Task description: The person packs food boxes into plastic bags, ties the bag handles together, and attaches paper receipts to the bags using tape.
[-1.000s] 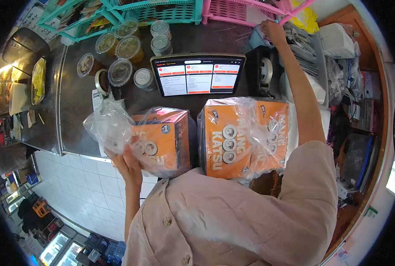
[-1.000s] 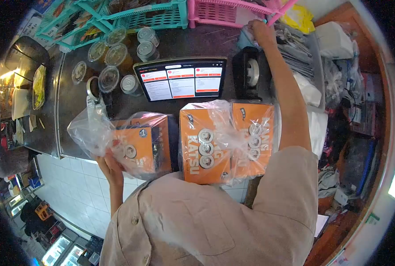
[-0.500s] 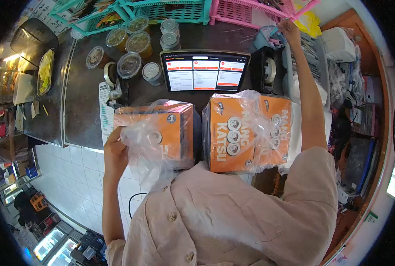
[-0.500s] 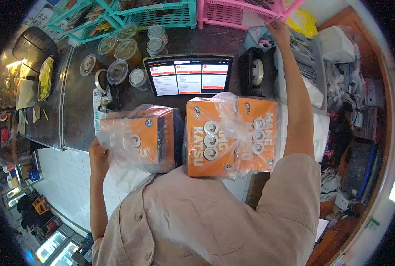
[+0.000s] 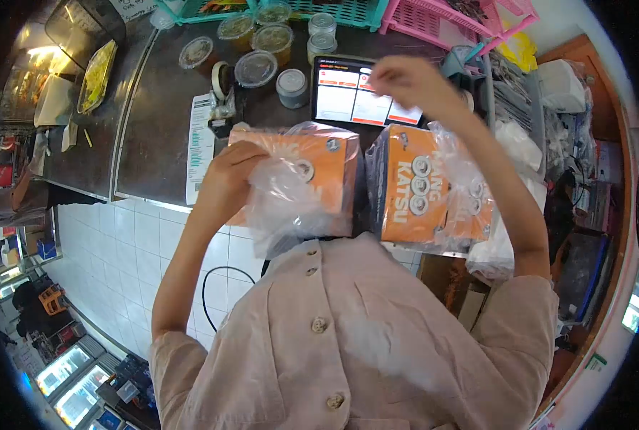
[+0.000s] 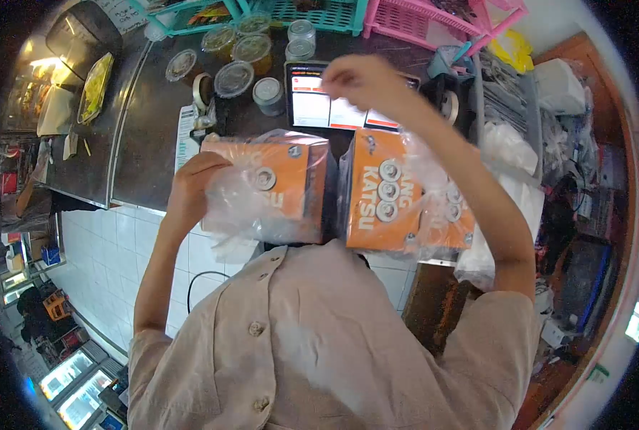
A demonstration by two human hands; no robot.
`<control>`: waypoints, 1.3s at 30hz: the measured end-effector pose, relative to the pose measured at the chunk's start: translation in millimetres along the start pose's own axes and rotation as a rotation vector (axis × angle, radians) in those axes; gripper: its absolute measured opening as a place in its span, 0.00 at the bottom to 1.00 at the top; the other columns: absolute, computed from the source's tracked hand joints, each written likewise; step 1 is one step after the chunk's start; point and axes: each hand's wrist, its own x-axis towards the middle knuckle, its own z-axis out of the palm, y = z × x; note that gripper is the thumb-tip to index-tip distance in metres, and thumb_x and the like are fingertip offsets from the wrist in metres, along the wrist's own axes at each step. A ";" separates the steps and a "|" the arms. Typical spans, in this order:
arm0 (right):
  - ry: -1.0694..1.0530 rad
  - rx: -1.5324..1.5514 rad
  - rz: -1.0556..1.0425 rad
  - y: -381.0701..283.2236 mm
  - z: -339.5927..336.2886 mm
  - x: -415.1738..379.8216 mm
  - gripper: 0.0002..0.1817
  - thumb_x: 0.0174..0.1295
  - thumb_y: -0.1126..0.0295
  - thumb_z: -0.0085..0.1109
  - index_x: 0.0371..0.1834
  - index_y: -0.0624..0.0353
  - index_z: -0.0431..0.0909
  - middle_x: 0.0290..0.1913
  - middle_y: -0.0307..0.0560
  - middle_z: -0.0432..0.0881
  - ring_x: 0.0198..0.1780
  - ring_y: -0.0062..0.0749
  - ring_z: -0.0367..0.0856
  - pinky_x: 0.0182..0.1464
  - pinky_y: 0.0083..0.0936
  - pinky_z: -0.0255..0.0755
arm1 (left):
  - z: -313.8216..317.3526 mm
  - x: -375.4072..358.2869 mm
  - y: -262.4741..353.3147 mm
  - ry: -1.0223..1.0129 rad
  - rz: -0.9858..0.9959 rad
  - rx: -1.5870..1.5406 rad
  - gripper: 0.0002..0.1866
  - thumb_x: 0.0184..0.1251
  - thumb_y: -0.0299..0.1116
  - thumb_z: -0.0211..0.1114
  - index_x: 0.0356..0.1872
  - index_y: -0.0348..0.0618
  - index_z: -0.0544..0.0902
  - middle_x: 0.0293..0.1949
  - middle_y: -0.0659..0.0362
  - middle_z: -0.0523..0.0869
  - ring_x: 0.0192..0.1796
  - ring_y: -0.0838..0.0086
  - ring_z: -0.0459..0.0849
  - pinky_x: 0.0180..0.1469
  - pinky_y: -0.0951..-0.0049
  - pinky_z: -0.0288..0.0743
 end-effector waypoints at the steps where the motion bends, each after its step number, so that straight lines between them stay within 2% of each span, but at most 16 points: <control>1: -0.078 -0.009 -0.019 -11.1 28.8 3.5 0.08 0.57 0.67 0.56 0.35 0.59 0.76 0.25 0.35 0.76 0.20 0.13 0.67 0.19 0.11 0.61 | 2.8 -1.5 1.1 0.042 0.064 0.046 0.13 0.35 0.18 0.61 0.29 0.37 0.80 0.36 0.55 0.80 0.41 0.62 0.78 0.47 0.67 0.71; 5: -0.242 -0.001 -0.028 -20.5 109.3 20.1 0.09 0.53 0.69 0.59 0.33 0.63 0.77 0.24 0.38 0.77 0.21 0.15 0.71 0.21 0.14 0.66 | 3.7 -2.7 10.8 0.232 0.058 0.289 0.08 0.37 0.22 0.61 0.24 0.38 0.78 0.38 0.59 0.79 0.44 0.65 0.75 0.54 0.62 0.62; 7: -0.246 -0.039 0.003 -24.9 124.1 23.7 0.08 0.52 0.72 0.59 0.33 0.64 0.78 0.24 0.39 0.77 0.23 0.15 0.72 0.24 0.15 0.68 | 5.2 -9.1 -2.7 0.198 0.082 0.231 0.08 0.37 0.21 0.60 0.25 0.38 0.78 0.38 0.58 0.79 0.44 0.64 0.75 0.54 0.62 0.63; 10: -0.194 -0.114 -0.125 2.3 131.9 24.6 0.07 0.50 0.75 0.60 0.32 0.66 0.78 0.25 0.39 0.78 0.27 0.14 0.73 0.30 0.16 0.70 | 11.4 -10.7 -15.0 0.194 0.103 0.086 0.11 0.38 0.19 0.59 0.28 0.37 0.78 0.38 0.57 0.79 0.45 0.63 0.76 0.57 0.59 0.62; 11: -0.207 -0.119 -0.070 1.9 131.6 22.2 0.08 0.50 0.76 0.60 0.33 0.67 0.78 0.26 0.39 0.78 0.30 0.13 0.73 0.33 0.16 0.69 | 11.5 -9.3 -18.1 0.182 0.118 0.035 0.11 0.38 0.19 0.59 0.28 0.36 0.78 0.38 0.56 0.79 0.45 0.62 0.76 0.57 0.59 0.62; 13: -0.144 0.051 -0.022 -0.3 132.1 16.9 0.08 0.47 0.77 0.59 0.32 0.67 0.79 0.24 0.41 0.79 0.28 0.18 0.74 0.32 0.18 0.69 | 8.2 -0.9 -18.7 0.154 0.167 -0.103 0.10 0.39 0.19 0.59 0.29 0.34 0.78 0.37 0.53 0.80 0.44 0.60 0.77 0.59 0.58 0.63; 17: -0.060 0.172 0.023 -2.5 136.7 10.0 0.11 0.47 0.77 0.59 0.36 0.68 0.79 0.26 0.42 0.79 0.29 0.19 0.74 0.33 0.18 0.70 | 14.8 -6.3 -33.4 0.123 0.128 -0.116 0.10 0.39 0.18 0.58 0.28 0.32 0.78 0.36 0.50 0.80 0.43 0.56 0.77 0.53 0.61 0.67; 20: 0.095 -0.108 -0.010 -14.9 129.7 -15.4 0.13 0.48 0.77 0.59 0.39 0.68 0.78 0.31 0.43 0.80 0.30 0.18 0.75 0.35 0.18 0.70 | 20.1 -8.7 -38.8 0.110 0.032 -0.211 0.10 0.39 0.17 0.58 0.28 0.32 0.78 0.36 0.48 0.80 0.42 0.55 0.77 0.49 0.61 0.69; 22: 0.177 -0.015 0.064 -12.2 125.2 -31.1 0.12 0.51 0.77 0.59 0.40 0.65 0.78 0.33 0.43 0.81 0.34 0.19 0.77 0.37 0.17 0.71 | 22.1 -9.7 -36.6 0.142 0.004 -0.237 0.10 0.39 0.17 0.58 0.27 0.32 0.78 0.35 0.47 0.80 0.42 0.54 0.77 0.47 0.62 0.70; 24: 0.246 -0.049 0.140 -29.6 119.4 -45.8 0.10 0.54 0.78 0.57 0.40 0.66 0.77 0.36 0.44 0.80 0.37 0.19 0.77 0.38 0.15 0.71 | 25.5 -9.5 -38.2 0.195 0.041 -0.213 0.12 0.38 0.21 0.64 0.30 0.36 0.80 0.32 0.50 0.80 0.36 0.58 0.78 0.36 0.67 0.72; 25: 0.280 -0.025 0.095 -26.1 119.9 -48.8 0.09 0.54 0.78 0.57 0.39 0.66 0.77 0.36 0.44 0.80 0.37 0.19 0.77 0.38 0.15 0.72 | 26.5 -9.1 -38.6 0.221 0.062 -0.201 0.14 0.38 0.22 0.66 0.32 0.38 0.81 0.30 0.52 0.81 0.34 0.60 0.79 0.31 0.69 0.73; 31: 0.429 -0.082 -0.047 -12.7 127.5 -59.4 0.09 0.54 0.73 0.58 0.38 0.62 0.79 0.34 0.41 0.81 0.32 0.20 0.77 0.36 0.17 0.72 | 28.5 -11.2 -42.2 0.219 0.088 -0.115 0.14 0.38 0.22 0.66 0.32 0.39 0.81 0.32 0.54 0.81 0.34 0.60 0.78 0.34 0.68 0.73; 33: 0.461 -0.163 -0.052 -13.7 128.6 -60.4 0.09 0.55 0.72 0.58 0.38 0.62 0.79 0.33 0.41 0.81 0.31 0.20 0.77 0.34 0.17 0.72 | 27.0 -12.4 -35.0 0.219 0.068 -0.167 0.12 0.37 0.18 0.60 0.30 0.37 0.80 0.36 0.52 0.80 0.40 0.59 0.77 0.43 0.64 0.70; 34: 0.494 -0.130 -0.032 -12.2 129.2 -59.5 0.09 0.55 0.73 0.58 0.38 0.63 0.78 0.33 0.42 0.80 0.32 0.20 0.76 0.35 0.16 0.72 | 25.9 -12.9 -31.8 0.221 0.056 -0.192 0.12 0.37 0.16 0.58 0.28 0.35 0.80 0.38 0.51 0.80 0.42 0.58 0.76 0.47 0.62 0.68; 37: 0.554 0.007 0.027 -11.6 128.8 -49.0 0.08 0.58 0.73 0.57 0.38 0.65 0.77 0.32 0.42 0.79 0.35 0.19 0.76 0.37 0.15 0.71 | 22.9 -15.1 -30.2 0.266 0.110 -0.070 0.10 0.36 0.17 0.59 0.26 0.36 0.79 0.42 0.54 0.77 0.47 0.60 0.73 0.49 0.65 0.65; 39: 0.547 0.151 0.070 -20.9 132.2 -31.9 0.08 0.59 0.72 0.56 0.38 0.65 0.76 0.31 0.41 0.78 0.34 0.19 0.75 0.37 0.16 0.71 | 17.7 -12.7 -22.7 0.261 0.153 -0.035 0.10 0.36 0.19 0.60 0.26 0.37 0.79 0.43 0.55 0.75 0.49 0.60 0.71 0.51 0.62 0.61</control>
